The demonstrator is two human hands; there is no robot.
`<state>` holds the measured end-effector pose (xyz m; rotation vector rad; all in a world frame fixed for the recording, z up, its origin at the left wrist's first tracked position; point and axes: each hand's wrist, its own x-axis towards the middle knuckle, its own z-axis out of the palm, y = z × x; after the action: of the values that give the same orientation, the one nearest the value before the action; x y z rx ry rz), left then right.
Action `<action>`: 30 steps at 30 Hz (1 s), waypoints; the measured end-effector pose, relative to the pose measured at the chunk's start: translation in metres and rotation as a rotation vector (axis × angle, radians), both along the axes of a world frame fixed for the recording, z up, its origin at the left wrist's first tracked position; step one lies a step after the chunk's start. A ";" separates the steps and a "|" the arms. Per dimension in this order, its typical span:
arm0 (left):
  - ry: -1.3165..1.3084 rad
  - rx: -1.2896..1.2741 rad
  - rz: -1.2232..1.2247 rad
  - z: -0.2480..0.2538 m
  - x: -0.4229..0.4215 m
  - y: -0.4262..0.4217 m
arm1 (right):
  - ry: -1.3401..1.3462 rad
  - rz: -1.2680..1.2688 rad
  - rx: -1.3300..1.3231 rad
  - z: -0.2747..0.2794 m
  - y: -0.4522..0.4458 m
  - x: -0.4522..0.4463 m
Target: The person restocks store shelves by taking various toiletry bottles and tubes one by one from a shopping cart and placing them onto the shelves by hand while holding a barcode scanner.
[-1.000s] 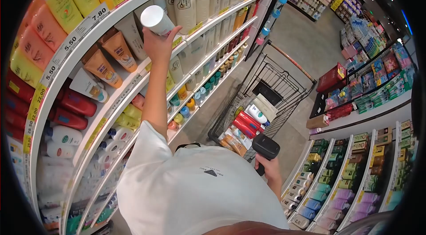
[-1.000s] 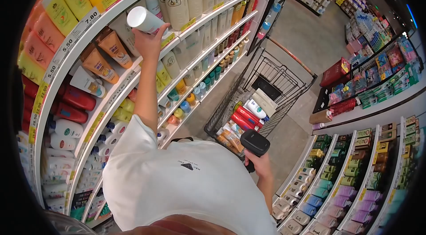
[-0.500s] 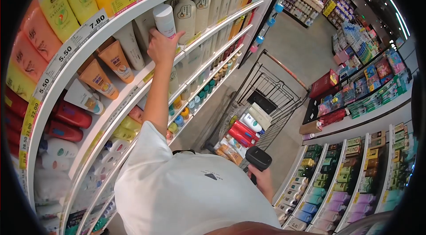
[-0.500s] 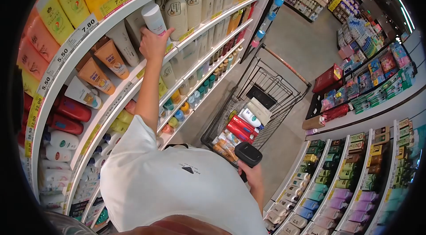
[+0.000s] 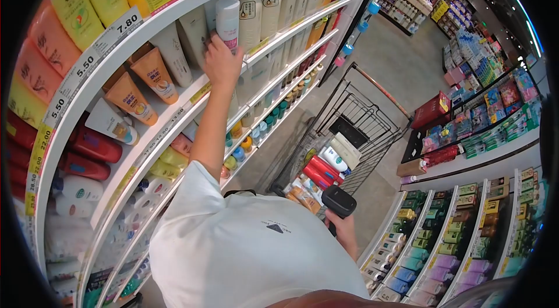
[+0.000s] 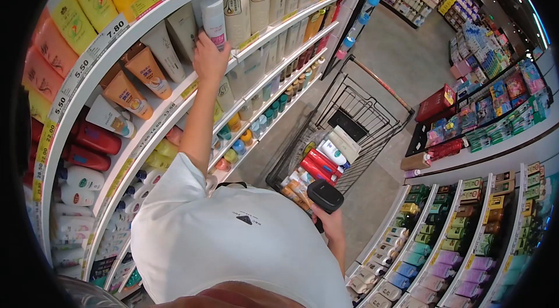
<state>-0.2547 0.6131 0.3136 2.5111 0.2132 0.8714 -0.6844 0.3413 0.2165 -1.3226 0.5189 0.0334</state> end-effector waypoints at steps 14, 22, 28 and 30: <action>-0.120 -0.068 0.045 -0.011 0.013 -0.007 | 0.000 0.042 0.048 -0.002 -0.007 0.017; -0.272 -0.036 0.037 -0.013 0.006 -0.004 | 0.024 0.095 0.032 -0.012 -0.012 0.019; -0.235 -0.093 0.036 0.018 -0.031 0.034 | 0.008 0.073 0.052 -0.016 -0.014 0.017; -0.314 0.022 0.066 0.048 -0.035 0.048 | 0.037 0.036 0.018 -0.018 -0.014 0.018</action>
<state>-0.2896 0.6609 0.3619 2.3562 0.1829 1.2842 -0.6666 0.3271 0.1986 -1.3154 0.5246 0.0923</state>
